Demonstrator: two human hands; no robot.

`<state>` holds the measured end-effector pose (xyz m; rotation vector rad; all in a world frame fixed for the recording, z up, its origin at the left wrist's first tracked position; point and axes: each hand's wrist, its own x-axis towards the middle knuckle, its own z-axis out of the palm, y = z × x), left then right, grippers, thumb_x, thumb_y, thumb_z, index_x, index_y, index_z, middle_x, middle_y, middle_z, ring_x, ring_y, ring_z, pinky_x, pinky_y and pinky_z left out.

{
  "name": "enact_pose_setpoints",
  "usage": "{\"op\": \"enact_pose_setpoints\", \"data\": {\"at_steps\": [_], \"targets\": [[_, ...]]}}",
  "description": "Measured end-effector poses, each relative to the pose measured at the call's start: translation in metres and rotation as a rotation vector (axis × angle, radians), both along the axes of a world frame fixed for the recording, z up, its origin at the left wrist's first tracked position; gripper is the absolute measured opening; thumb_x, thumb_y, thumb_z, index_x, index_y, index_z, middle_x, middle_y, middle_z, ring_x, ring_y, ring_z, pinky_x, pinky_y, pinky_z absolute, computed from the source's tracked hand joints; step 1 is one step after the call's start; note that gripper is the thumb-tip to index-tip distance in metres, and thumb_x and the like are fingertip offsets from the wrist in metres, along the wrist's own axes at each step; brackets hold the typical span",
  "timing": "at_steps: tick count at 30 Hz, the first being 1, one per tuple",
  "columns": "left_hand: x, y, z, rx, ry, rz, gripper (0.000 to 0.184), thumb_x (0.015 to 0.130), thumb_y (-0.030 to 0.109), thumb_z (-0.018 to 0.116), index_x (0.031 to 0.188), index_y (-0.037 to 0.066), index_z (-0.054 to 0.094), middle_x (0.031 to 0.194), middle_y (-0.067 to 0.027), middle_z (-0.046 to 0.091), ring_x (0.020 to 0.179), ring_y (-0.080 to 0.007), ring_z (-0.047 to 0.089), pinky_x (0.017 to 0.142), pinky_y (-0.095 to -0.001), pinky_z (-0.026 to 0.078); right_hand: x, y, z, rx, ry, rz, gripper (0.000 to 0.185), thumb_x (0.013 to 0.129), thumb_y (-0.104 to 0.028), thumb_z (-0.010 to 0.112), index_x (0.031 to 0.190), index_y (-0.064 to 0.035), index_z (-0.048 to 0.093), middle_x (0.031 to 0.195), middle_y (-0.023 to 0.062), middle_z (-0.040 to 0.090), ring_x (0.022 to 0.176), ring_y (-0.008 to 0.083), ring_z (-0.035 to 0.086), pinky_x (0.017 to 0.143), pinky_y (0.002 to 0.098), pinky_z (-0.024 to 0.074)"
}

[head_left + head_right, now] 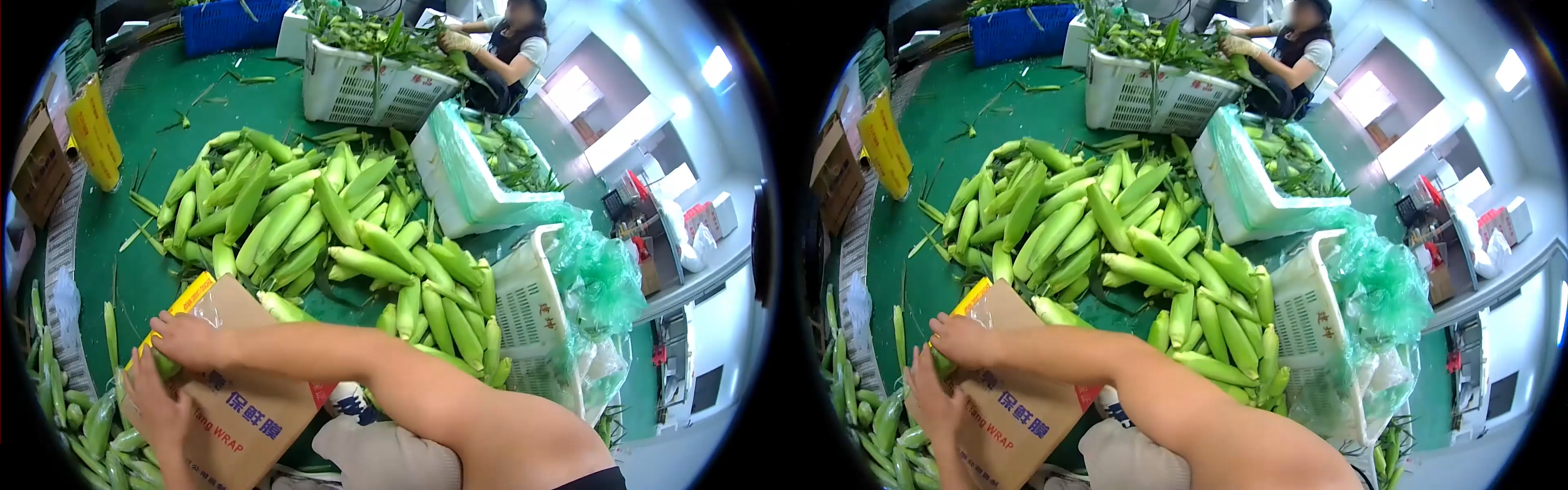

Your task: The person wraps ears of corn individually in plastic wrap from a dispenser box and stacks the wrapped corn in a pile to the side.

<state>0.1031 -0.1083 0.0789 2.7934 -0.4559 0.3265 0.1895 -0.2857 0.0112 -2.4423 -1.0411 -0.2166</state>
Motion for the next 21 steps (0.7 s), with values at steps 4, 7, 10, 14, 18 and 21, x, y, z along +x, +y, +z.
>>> {"op": "enact_pose_setpoints", "data": {"at_steps": [4,7,10,14,18,21], "targets": [[-0.027,0.002,-0.014,0.216,-0.137,-0.063,0.068,0.081,0.013,0.07,0.145,0.004,0.053,0.139,-0.0169,0.061,0.129,-0.0378,0.057,0.109,-0.0517,0.043,-0.038,-0.019,0.068,0.196,0.598,0.221,0.064,0.078,-0.047,0.082,0.112,0.004,0.067,0.119,0.0266,0.065,0.112,0.043,0.064,0.096,0.0486,0.0525],[-0.039,0.005,-0.018,0.091,0.186,-0.035,0.074,0.07,0.017,0.079,0.139,0.004,0.056,0.118,-0.0207,0.067,0.113,-0.0422,0.063,0.098,-0.0511,0.049,-0.026,-0.026,0.084,-0.222,0.817,0.339,0.078,0.083,-0.055,0.075,0.132,0.0037,0.06,0.128,0.0259,0.066,0.114,0.041,0.066,0.095,0.0479,0.0533],[-0.05,-0.02,0.03,0.081,0.671,0.043,0.073,0.062,0.025,0.085,0.129,0.004,0.062,0.105,-0.0228,0.07,0.103,-0.0452,0.066,0.09,-0.0509,0.053,-0.009,-0.006,0.044,-0.072,0.47,0.335,0.077,0.092,-0.062,0.061,0.15,-0.0131,0.052,0.157,0.0179,0.048,0.143,0.039,0.045,0.113,0.0546,0.0404],[-0.049,-0.013,0.024,-0.024,0.873,-0.195,0.071,0.056,0.033,0.089,0.119,0.007,0.068,0.105,-0.0237,0.072,0.102,-0.0449,0.068,0.089,-0.0494,0.055,-0.038,0.0,0.004,-0.061,0.18,0.362,0.083,0.09,-0.068,0.06,0.158,-0.0225,0.044,0.17,0.0073,0.031,0.16,0.0362,0.017,0.126,0.0643,0.009],[-0.077,-0.022,0.026,-0.041,1.095,-0.561,0.067,0.067,0.039,0.084,0.125,0.01,0.068,0.113,-0.0185,0.074,0.106,-0.0391,0.07,0.093,-0.0472,0.055,-0.048,0.011,-0.021,-0.142,0.211,0.443,0.088,0.089,-0.068,0.059,0.161,-0.0208,0.041,0.172,0.0031,0.029,0.161,0.0319,0.012,0.129,0.0595,0.0036],[-0.128,-0.041,0.013,0.118,1.582,-0.785,0.058,0.073,0.035,0.085,0.123,0.012,0.067,0.105,-0.0174,0.075,0.094,-0.0373,0.071,0.088,-0.0464,0.055,-0.048,0.019,-0.049,-0.098,-0.03,0.458,0.083,0.088,-0.063,0.064,0.156,-0.0176,0.049,0.168,0.0086,0.035,0.158,0.0338,0.022,0.128,0.0575,0.012]]}}
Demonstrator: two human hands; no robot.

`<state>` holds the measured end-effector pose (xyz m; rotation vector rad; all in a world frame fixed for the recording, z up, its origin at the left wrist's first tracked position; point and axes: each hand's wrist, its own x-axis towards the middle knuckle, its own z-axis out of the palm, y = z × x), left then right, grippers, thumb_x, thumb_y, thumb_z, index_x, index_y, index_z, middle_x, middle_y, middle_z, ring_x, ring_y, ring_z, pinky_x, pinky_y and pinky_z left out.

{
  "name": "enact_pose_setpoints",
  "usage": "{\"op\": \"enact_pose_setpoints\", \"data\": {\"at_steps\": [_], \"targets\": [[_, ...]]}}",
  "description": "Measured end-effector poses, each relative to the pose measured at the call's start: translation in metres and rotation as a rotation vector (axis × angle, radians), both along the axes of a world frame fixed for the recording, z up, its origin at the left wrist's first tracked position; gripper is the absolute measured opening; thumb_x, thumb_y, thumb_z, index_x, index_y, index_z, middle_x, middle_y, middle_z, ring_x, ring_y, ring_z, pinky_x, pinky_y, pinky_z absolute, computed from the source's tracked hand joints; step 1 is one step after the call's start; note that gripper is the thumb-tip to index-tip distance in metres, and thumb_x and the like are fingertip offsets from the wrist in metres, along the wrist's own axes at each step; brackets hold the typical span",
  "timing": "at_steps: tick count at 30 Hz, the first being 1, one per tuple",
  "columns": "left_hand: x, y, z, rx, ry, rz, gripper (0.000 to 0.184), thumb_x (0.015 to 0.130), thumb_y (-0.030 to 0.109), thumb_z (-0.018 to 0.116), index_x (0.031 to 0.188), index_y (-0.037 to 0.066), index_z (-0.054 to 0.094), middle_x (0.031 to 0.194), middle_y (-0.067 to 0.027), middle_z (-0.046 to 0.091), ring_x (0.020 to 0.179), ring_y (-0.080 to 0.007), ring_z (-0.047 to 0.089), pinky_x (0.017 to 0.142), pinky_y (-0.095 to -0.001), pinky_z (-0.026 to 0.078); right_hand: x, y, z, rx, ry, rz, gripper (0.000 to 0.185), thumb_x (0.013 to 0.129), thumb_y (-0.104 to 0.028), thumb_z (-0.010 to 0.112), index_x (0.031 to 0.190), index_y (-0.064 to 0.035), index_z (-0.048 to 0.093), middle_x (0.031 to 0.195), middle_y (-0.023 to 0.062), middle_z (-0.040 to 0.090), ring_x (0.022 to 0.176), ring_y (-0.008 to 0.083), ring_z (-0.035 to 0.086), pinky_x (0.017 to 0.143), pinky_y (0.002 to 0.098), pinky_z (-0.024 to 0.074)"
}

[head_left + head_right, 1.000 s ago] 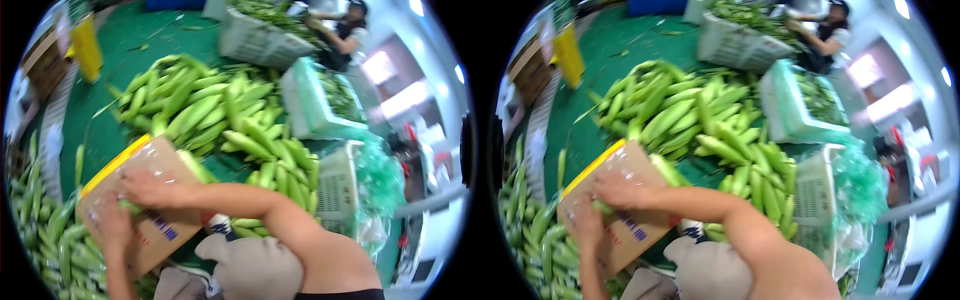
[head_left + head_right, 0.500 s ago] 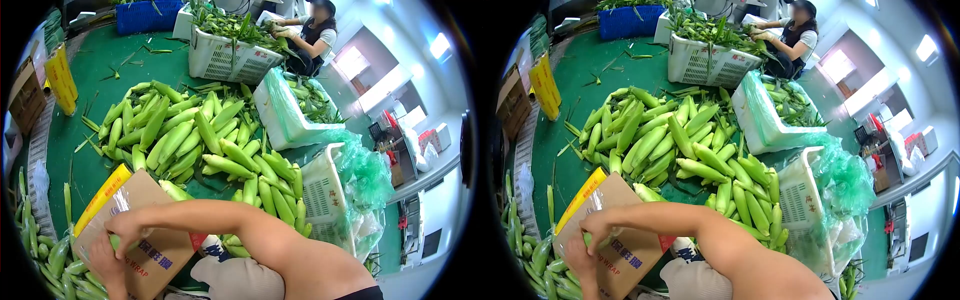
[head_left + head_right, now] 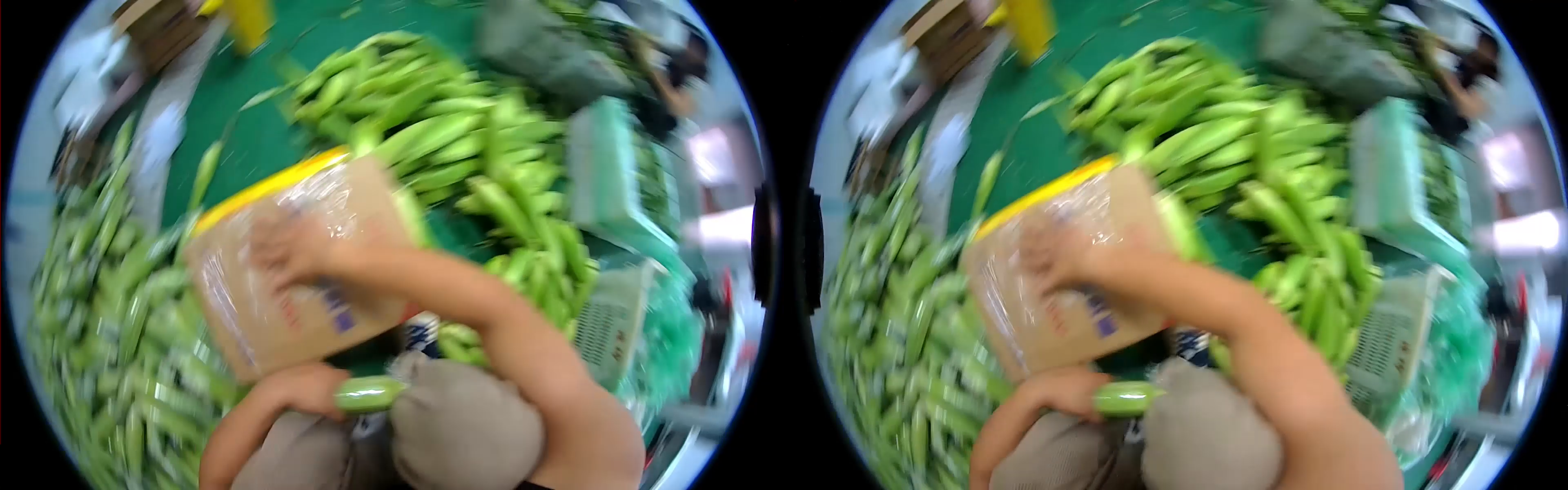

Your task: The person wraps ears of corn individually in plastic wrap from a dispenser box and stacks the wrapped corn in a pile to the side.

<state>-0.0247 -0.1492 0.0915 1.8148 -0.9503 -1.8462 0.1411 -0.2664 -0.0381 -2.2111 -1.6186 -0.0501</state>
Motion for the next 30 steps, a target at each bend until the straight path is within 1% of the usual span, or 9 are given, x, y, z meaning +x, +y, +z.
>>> {"op": "enact_pose_setpoints", "data": {"at_steps": [5,6,10,13,16,19,23,26,30], "targets": [[-0.043,0.032,-0.037,-0.225,0.17,0.27,0.069,0.076,0.02,0.085,0.135,0.004,0.056,0.127,-0.0169,0.06,0.118,-0.0334,0.061,0.099,-0.0398,0.05,-0.073,-0.062,0.128,0.015,0.571,0.06,0.081,0.084,-0.054,0.078,0.14,-0.0013,0.052,0.142,0.0231,0.052,0.128,0.0426,0.054,0.104,0.047,0.0465],[-0.048,0.041,-0.034,-0.263,0.151,0.338,0.073,0.076,0.019,0.085,0.14,0.005,0.053,0.127,-0.0165,0.059,0.118,-0.0333,0.061,0.1,-0.0395,0.049,-0.09,-0.077,0.144,-0.377,0.837,0.111,0.089,0.081,-0.056,0.082,0.141,0.0009,0.05,0.135,0.0236,0.057,0.124,0.0426,0.058,0.101,0.0477,0.0488],[-0.025,0.074,-0.006,-0.329,0.199,0.535,0.089,0.078,0.011,0.084,0.155,0.006,0.039,0.138,-0.0157,0.056,0.124,-0.0269,0.059,0.104,-0.0368,0.048,-0.164,-0.11,0.098,-0.532,1.487,0.278,0.078,0.083,-0.048,0.083,0.138,-0.005,0.049,0.123,0.0237,0.065,0.116,0.0371,0.064,0.099,0.0445,0.0506],[-0.002,0.083,0.023,-0.177,0.487,0.659,0.081,0.084,0.002,0.078,0.155,0.002,0.04,0.156,-0.0185,0.047,0.136,-0.0239,0.055,0.108,-0.0361,0.048,-0.172,-0.113,0.096,-0.366,1.699,0.107,0.078,0.082,-0.037,0.085,0.14,-0.006,0.043,0.121,0.0199,0.065,0.113,0.0325,0.066,0.096,0.0415,0.0517],[-0.028,0.107,0.003,-0.528,0.541,1.035,0.077,0.082,0.002,0.08,0.151,-0.002,0.045,0.151,-0.0183,0.056,0.136,-0.0254,0.057,0.113,-0.0363,0.046,-0.174,-0.107,0.087,-0.216,1.627,0.004,0.072,0.081,-0.022,0.084,0.137,-0.0055,0.041,0.121,0.0147,0.064,0.114,0.0249,0.064,0.097,0.039,0.0509],[-0.034,0.127,-0.001,-0.972,0.667,1.321,0.053,0.096,0.027,0.073,0.14,0.001,0.056,0.138,-0.0215,0.065,0.14,-0.0346,0.054,0.12,-0.0551,0.037,-0.167,-0.096,0.091,-0.038,1.625,0.012,0.091,0.08,-0.019,0.084,0.153,-0.0051,0.032,0.138,0.0149,0.057,0.131,0.022,0.054,0.108,0.037,0.045],[-0.043,0.112,-0.002,-1.813,0.653,1.411,0.067,0.097,0.064,0.062,0.133,0.008,0.061,0.126,-0.0189,0.071,0.14,-0.0378,0.053,0.117,-0.074,0.028,-0.163,-0.054,0.106,0.147,1.722,0.117,0.104,0.08,-0.015,0.084,0.163,-0.0071,0.022,0.148,0.0165,0.049,0.137,0.0231,0.049,0.113,0.0362,0.0418],[-0.046,0.102,0.015,-1.727,0.575,1.531,0.071,0.09,0.076,0.061,0.12,0.012,0.063,0.115,-0.0084,0.073,0.126,-0.0329,0.063,0.115,-0.0757,0.028,-0.167,-0.034,0.112,0.205,1.765,0.119,0.099,0.081,-0.012,0.084,0.161,-0.0064,0.024,0.147,0.0133,0.049,0.135,0.0216,0.049,0.112,0.036,0.0426],[-0.057,0.099,-0.002,-1.637,0.456,1.65,0.083,0.083,0.081,0.062,0.128,0.012,0.058,0.127,-0.011,0.07,0.138,-0.0386,0.054,0.118,-0.0792,0.018,-0.175,-0.027,0.101,0.141,1.929,0.027,0.086,0.083,-0.011,0.084,0.152,-0.0056,0.034,0.132,0.0078,0.057,0.123,0.0167,0.054,0.104,0.0334,0.047]]}}
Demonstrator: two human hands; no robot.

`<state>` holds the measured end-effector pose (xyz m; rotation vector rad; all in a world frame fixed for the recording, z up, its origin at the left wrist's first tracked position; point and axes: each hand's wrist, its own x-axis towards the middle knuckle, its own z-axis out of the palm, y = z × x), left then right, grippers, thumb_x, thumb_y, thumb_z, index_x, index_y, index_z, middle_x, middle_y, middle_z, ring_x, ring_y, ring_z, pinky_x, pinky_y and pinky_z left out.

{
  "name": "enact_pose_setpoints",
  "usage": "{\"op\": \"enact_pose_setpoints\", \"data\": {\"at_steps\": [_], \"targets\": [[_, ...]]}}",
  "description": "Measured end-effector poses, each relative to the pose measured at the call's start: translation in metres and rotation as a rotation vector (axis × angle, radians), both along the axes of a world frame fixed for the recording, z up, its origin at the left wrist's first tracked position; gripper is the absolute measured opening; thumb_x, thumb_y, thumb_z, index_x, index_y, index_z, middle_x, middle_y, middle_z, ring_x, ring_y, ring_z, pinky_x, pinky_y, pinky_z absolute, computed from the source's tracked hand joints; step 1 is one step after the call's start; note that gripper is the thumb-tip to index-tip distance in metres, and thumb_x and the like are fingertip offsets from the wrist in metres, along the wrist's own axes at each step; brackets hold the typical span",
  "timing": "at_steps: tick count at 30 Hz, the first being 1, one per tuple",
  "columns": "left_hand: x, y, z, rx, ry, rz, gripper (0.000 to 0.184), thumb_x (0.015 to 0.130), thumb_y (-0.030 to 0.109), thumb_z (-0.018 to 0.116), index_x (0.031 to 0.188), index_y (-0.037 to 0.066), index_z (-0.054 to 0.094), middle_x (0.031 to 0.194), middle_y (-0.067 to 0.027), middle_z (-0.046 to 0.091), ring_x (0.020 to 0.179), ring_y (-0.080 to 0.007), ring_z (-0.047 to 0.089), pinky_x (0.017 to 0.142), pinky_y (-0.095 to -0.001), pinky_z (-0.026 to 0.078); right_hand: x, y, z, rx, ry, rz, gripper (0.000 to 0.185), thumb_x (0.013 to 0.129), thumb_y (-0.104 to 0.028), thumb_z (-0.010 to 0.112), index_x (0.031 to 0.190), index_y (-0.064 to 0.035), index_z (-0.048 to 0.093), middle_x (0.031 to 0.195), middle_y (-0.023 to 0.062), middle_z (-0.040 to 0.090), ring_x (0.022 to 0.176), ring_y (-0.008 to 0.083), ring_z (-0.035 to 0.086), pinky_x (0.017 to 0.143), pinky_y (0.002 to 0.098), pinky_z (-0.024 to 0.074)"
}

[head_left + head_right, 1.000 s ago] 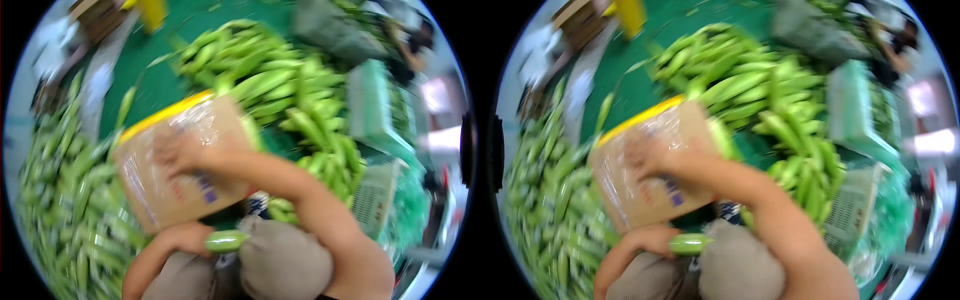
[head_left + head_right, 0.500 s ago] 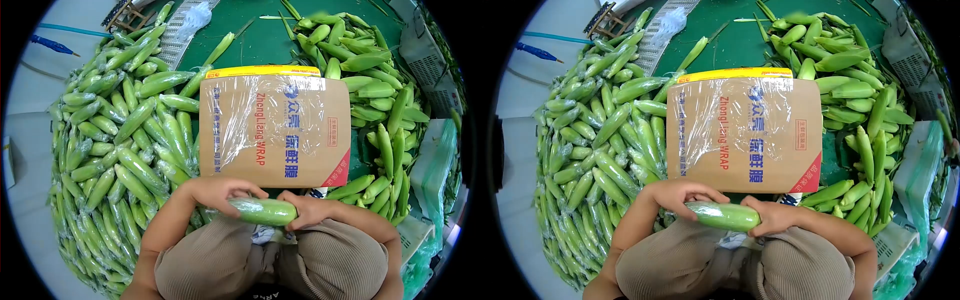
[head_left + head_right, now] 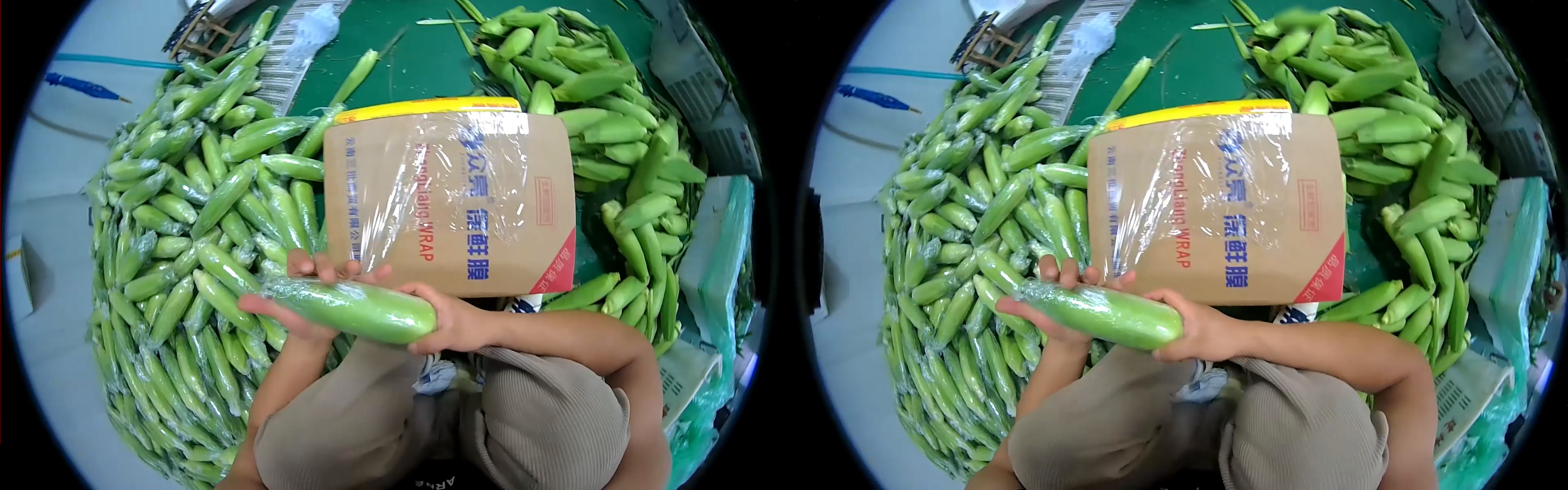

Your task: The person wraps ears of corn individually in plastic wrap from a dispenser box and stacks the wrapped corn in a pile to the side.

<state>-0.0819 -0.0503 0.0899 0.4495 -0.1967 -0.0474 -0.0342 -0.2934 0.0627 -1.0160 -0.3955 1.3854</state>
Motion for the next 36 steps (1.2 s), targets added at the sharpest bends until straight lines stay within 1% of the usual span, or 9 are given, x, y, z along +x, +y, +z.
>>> {"op": "enact_pose_setpoints", "data": {"at_steps": [2,3,5,12,15,22,30,35,36], "targets": [[-0.016,0.001,-0.016,0.171,0.076,0.063,0.071,0.089,0.067,0.069,0.131,0.012,0.051,0.125,-0.0174,0.069,0.134,-0.0445,0.056,0.115,-0.0772,0.031,0.005,0.002,-0.002,-0.058,0.208,0.067,0.08,0.084,-0.012,0.083,0.149,-0.0057,0.037,0.126,0.0067,0.059,0.118,0.0155,0.056,0.1,0.0318,0.0484],[-0.028,0.008,-0.022,0.307,0.134,0.067,0.069,0.09,0.061,0.072,0.132,0.012,0.049,0.125,-0.0192,0.068,0.132,-0.0461,0.057,0.113,-0.0757,0.035,-0.008,0.004,-0.02,0.015,0.093,-0.04,0.071,0.084,-0.018,0.083,0.142,-0.0069,0.043,0.104,0.0037,0.063,0.088,0.011,0.061,0.073,0.027,0.052],[-0.039,0.011,-0.022,0.489,0.278,0.086,0.06,0.091,0.037,0.078,0.132,0.01,0.043,0.125,-0.0243,0.065,0.127,-0.051,0.059,0.106,-0.068,0.049,-0.007,0.004,-0.029,-0.056,0.031,0.031,0.073,0.085,-0.018,0.083,0.144,-0.0061,0.042,0.115,0.0052,0.061,0.105,0.0133,0.059,0.088,0.0287,0.0501],[-0.059,-0.019,-0.033,0.797,0.663,-0.027,0.1,0.081,0.04,0.088,0.154,0.005,0.03,0.145,-0.0174,0.055,0.134,-0.0267,0.056,0.113,-0.0428,0.047,-0.009,0.043,-0.017,-0.019,0.044,-0.145,0.075,0.084,-0.025,0.085,0.142,-0.0021,0.043,0.13,0.0102,0.056,0.124,0.0185,0.053,0.107,0.0335,0.0445],[-0.05,-0.02,-0.02,0.588,0.491,0.19,0.093,0.078,0.04,0.09,0.149,0.006,0.041,0.145,-0.0155,0.056,0.132,-0.0261,0.057,0.11,-0.042,0.049,-0.016,0.058,-0.014,0.194,-0.764,-0.371,0.073,0.083,-0.018,0.082,0.141,-0.0037,0.041,0.129,0.012,0.055,0.126,0.0241,0.054,0.109,0.0375,0.0439],[-0.017,-0.028,-0.026,0.602,0.527,0.378,0.072,0.084,0.026,0.082,0.143,0.0,0.05,0.137,-0.0115,0.062,0.125,-0.0255,0.06,0.104,-0.042,0.052,0.045,0.031,0.061,-0.175,-1.327,-0.193,0.082,0.07,-0.021,0.089,0.141,-0.0019,0.051,0.137,0.023,0.052,0.125,0.0449,0.052,0.108,0.0521,0.0435],[0.098,0.292,0.144,0.223,0.165,1.707,0.036,0.105,0.025,0.059,0.123,-0.006,0.055,0.107,-0.0153,0.066,0.1,-0.0248,0.063,0.091,-0.034,0.052,0.12,-0.219,-0.1,-0.867,-1.333,-0.985,0.044,0.096,-0.007,0.069,0.137,0.0018,0.055,0.139,0.0171,0.056,0.131,0.0351,0.052,0.115,0.0423,0.0387],[0.059,0.068,-0.02,1.933,0.097,1.018,0.045,0.099,0.028,0.066,0.134,0.002,0.059,0.137,-0.0191,0.059,0.131,-0.0363,0.054,0.111,-0.0482,0.043,0.106,-0.326,-0.212,-1.641,-1.189,-0.88,0.061,0.094,-0.022,0.076,0.143,0.0048,0.051,0.144,0.0251,0.051,0.134,0.0406,0.047,0.118,0.0448,0.0346],[0.066,0.03,-0.003,2.098,0.117,0.212,0.059,0.091,0.032,0.074,0.142,0.006,0.057,0.148,-0.0157,0.055,0.139,-0.0356,0.048,0.118,-0.0496,0.036,0.1,-0.321,-0.226,-1.533,-1.156,-0.881,0.063,0.094,-0.022,0.076,0.143,0.0057,0.05,0.145,0.0259,0.048,0.135,0.0405,0.046,0.118,0.0446,0.0346]]}}
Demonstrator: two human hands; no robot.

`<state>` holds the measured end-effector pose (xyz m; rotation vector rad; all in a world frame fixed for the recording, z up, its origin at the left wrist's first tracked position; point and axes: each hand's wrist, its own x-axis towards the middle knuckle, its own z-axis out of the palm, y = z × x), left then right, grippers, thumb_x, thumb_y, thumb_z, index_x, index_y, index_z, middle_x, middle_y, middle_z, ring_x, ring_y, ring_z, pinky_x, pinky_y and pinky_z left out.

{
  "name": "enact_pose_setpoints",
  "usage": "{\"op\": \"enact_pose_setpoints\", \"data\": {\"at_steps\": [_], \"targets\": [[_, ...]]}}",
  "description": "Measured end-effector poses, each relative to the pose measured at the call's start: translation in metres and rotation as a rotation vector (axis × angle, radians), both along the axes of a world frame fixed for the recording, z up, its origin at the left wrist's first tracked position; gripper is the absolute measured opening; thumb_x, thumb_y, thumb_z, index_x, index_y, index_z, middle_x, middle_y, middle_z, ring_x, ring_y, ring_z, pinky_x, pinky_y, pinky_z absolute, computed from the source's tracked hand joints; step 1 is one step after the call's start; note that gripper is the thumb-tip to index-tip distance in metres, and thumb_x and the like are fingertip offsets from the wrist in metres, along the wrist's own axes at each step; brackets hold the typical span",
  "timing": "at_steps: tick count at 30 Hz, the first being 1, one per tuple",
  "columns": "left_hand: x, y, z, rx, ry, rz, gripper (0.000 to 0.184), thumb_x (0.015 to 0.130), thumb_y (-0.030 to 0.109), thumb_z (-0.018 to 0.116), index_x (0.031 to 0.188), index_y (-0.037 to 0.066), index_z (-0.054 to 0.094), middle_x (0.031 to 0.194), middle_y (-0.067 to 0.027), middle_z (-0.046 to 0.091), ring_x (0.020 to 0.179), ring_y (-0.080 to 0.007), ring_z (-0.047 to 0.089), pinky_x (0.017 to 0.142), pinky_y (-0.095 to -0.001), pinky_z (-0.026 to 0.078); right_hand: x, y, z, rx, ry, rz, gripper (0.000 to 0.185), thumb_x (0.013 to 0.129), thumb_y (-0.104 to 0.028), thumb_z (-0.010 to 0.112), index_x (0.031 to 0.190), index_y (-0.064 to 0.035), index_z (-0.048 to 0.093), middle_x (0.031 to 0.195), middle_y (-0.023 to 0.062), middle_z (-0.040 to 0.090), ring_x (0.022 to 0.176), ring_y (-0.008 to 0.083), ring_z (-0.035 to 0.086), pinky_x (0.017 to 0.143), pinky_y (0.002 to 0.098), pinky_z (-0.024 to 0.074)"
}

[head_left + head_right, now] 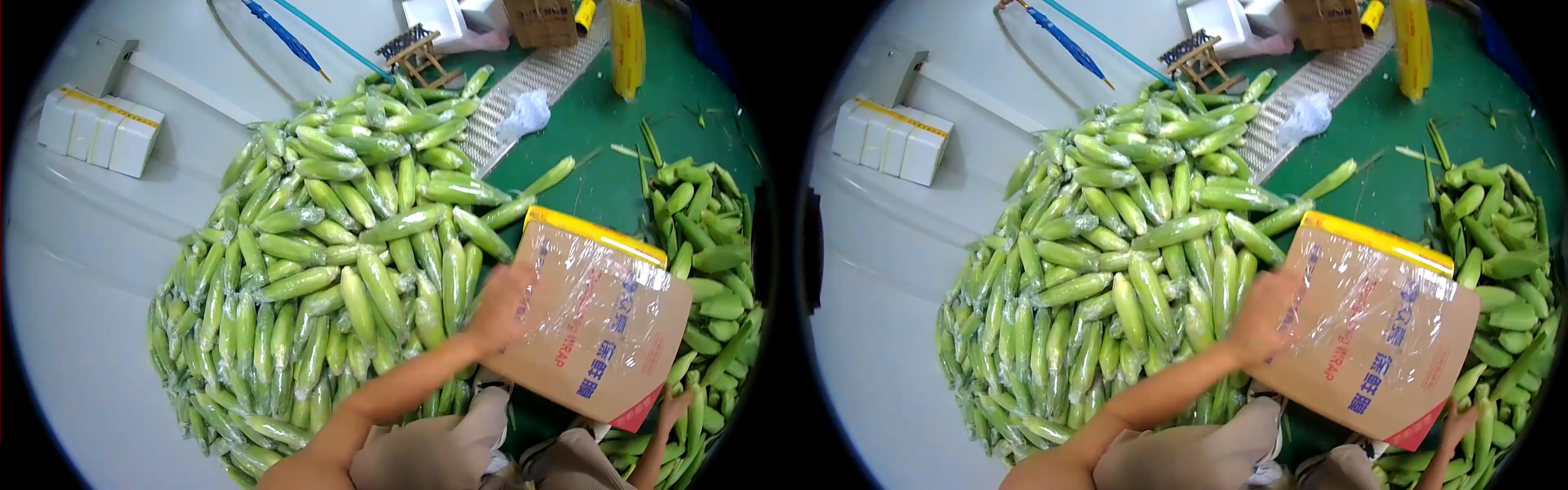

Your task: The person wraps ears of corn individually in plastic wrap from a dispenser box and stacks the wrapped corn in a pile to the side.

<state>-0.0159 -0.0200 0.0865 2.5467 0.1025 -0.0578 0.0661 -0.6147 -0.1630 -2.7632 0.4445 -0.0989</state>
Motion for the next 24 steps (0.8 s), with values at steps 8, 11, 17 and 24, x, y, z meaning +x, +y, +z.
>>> {"op": "enact_pose_setpoints", "data": {"at_steps": [8,11,17,24], "targets": [[-0.026,-0.08,-0.07,0.339,-0.216,-0.279,0.061,0.089,0.049,0.071,0.146,0.029,0.06,0.166,-0.0067,0.038,0.154,-0.0406,0.03,0.122,-0.0679,0.017,-0.049,-0.043,-0.148,-0.754,-0.108,0.238,0.076,0.086,-0.029,0.077,0.147,0.0018,0.043,0.142,0.0279,0.049,0.135,0.0433,0.044,0.118,0.0507,0.031],[-0.028,-0.084,-0.053,0.344,-0.087,-0.307,0.06,0.091,0.053,0.068,0.148,0.038,0.058,0.166,-0.0075,0.038,0.152,-0.0427,0.03,0.119,-0.0754,0.011,-0.041,0.064,0.021,0.534,0.013,-0.279,0.07,0.088,-0.027,0.076,0.145,0.0019,0.046,0.141,0.0243,0.053,0.125,0.0371,0.054,0.112,0.0442,0.0399],[-0.032,-0.085,-0.047,0.39,-0.052,-0.31,0.061,0.087,0.053,0.074,0.143,0.033,0.062,0.165,-0.0109,0.038,0.154,-0.0441,0.027,0.119,-0.0758,0.005,-0.018,0.119,0.165,1.292,-0.107,0.184,0.062,0.092,-0.014,0.067,0.149,-0.0031,0.045,0.129,0.0107,0.06,0.117,0.0249,0.058,0.103,0.0375,0.0457],[0.028,-0.078,-0.025,0.196,-0.877,-0.071,0.068,0.08,0.042,0.084,0.142,0.025,0.062,0.145,-0.0046,0.056,0.138,-0.0334,0.048,0.121,-0.0662,0.02,0.068,0.295,0.223,0.075,-0.298,1.288,0.071,0.081,-0.034,0.081,0.145,-0.021,0.054,0.113,0.0084,0.062,0.108,0.0295,0.063,0.091,0.0446,0.052]]}}
